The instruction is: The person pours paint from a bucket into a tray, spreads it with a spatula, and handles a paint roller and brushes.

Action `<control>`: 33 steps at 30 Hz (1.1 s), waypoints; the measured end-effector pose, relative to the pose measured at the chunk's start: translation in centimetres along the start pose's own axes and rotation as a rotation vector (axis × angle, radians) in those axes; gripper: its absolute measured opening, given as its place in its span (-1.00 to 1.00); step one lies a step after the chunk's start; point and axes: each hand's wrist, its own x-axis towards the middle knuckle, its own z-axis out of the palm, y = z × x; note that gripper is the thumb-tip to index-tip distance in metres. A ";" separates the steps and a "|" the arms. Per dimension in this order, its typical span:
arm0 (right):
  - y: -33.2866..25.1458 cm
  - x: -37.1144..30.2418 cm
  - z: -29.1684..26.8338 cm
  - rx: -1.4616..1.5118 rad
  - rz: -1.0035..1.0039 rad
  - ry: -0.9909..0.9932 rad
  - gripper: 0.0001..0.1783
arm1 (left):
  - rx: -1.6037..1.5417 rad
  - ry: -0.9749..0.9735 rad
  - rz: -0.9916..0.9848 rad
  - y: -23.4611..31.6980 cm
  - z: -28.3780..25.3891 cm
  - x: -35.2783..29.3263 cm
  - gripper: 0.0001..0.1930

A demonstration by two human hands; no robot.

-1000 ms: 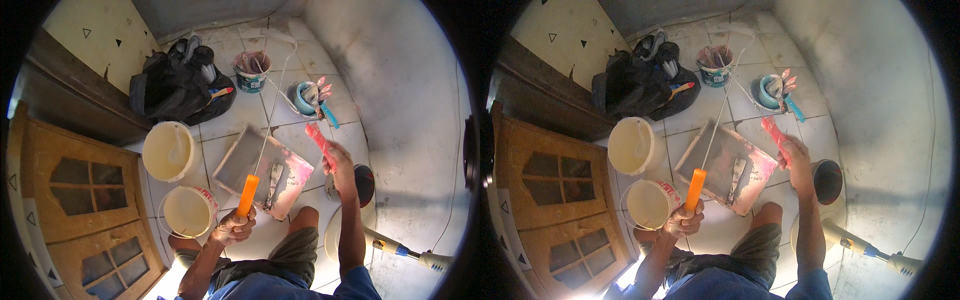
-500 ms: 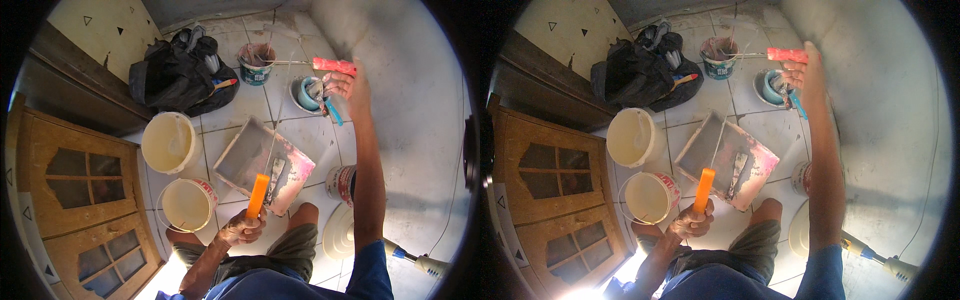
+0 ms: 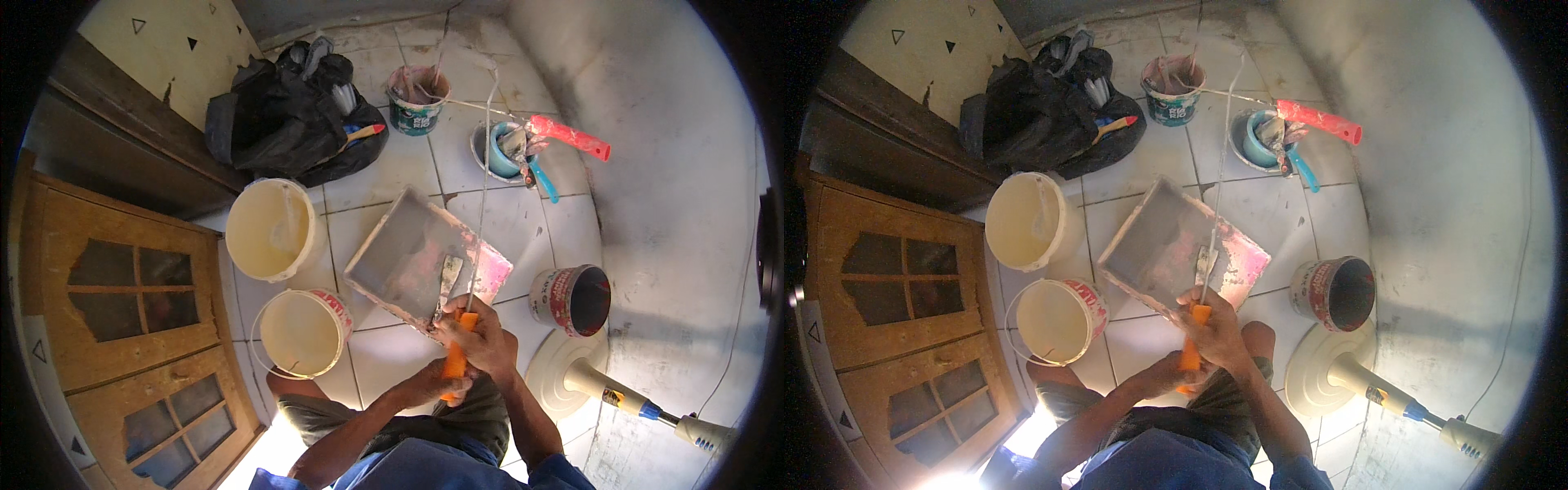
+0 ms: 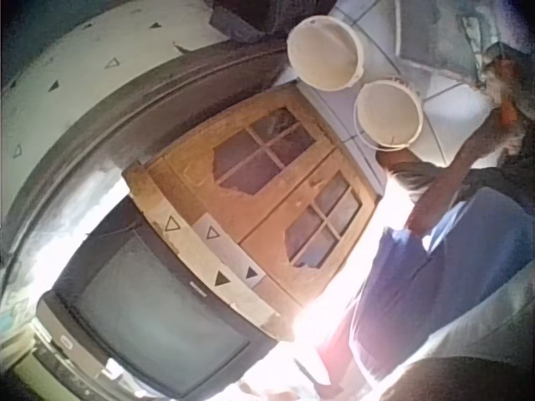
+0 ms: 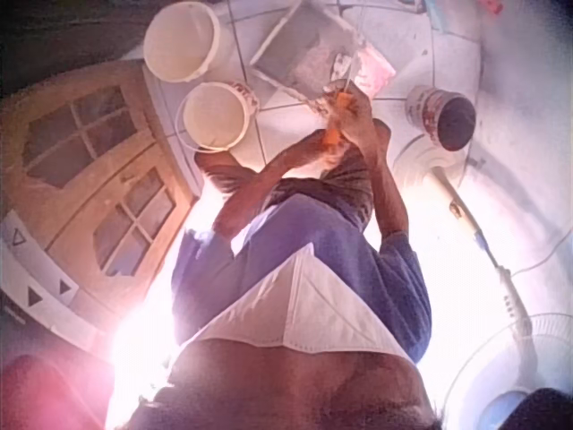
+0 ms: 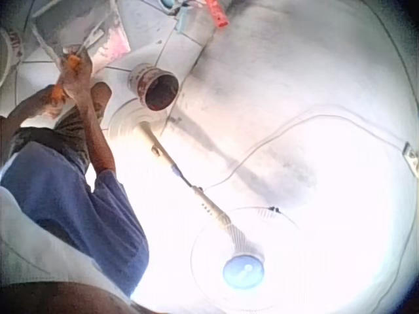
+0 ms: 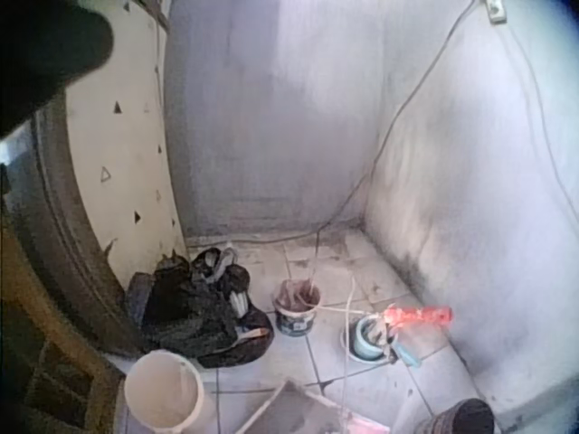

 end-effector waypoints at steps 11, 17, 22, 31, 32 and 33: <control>6.8 -11.9 -9.1 0.124 0.092 -0.097 -0.84 | 1.618 1.177 1.323 20.8 1.3 -0.5 -0.54; 7.6 -16.1 -10.2 0.110 0.301 -0.315 -0.82 | 2.030 0.955 1.274 26.5 -0.7 2.6 -0.50; 8.9 -17.9 -12.7 0.030 0.352 -0.322 -0.83 | 2.076 0.945 0.856 24.8 -0.9 3.9 -0.56; 10.8 -18.7 -15.5 -0.160 0.310 -0.201 -0.68 | 1.895 0.903 0.917 21.5 -3.5 7.3 -0.69; 11.0 -18.8 -15.7 -0.203 0.314 -0.163 -0.60 | 1.892 0.900 0.901 20.3 -3.9 8.0 -0.69; 11.4 -19.0 -16.0 -0.287 0.333 -0.062 -0.57 | 1.837 0.935 0.846 19.1 -4.2 9.0 -0.69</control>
